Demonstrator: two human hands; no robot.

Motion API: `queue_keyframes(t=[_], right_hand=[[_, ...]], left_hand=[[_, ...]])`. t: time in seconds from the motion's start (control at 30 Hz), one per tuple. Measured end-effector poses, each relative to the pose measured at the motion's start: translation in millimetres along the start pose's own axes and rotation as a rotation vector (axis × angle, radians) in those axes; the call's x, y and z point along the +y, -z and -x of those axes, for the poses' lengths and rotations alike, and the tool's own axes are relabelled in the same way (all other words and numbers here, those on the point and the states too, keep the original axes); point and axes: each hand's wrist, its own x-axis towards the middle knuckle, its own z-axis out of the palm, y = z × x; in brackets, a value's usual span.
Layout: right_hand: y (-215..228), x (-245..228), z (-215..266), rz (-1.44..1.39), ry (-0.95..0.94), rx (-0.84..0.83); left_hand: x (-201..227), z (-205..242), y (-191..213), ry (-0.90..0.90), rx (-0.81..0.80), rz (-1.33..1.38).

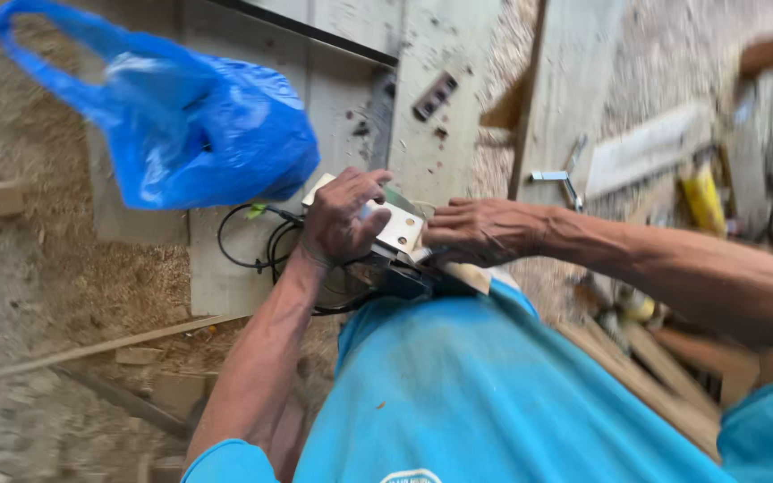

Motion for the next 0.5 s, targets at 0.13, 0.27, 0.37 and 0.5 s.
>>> queue_keyframes(t=[0.13, 0.27, 0.37, 0.5], right_hand=[[39.5, -26.8, -25.5, 0.544, 0.388, -0.118], [45.7, -12.8, -23.5, 0.7, 0.578, -0.296], [36.8, 33.0, -20.0, 0.726, 0.722, -0.244], [11.2, 39.0, -2.6, 0.727, 0.725, -0.173]], left_hand=[[8.2, -4.8, 3.1, -0.076, 0.077, -0.05], [3.9, -1.6, -7.8, 0.023, 0.067, -0.455], [18.9, 24.3, -36.0, 0.367, 0.14, -0.619], [88.4, 13.5, -61.7, 0.621, 0.533, -0.602]])
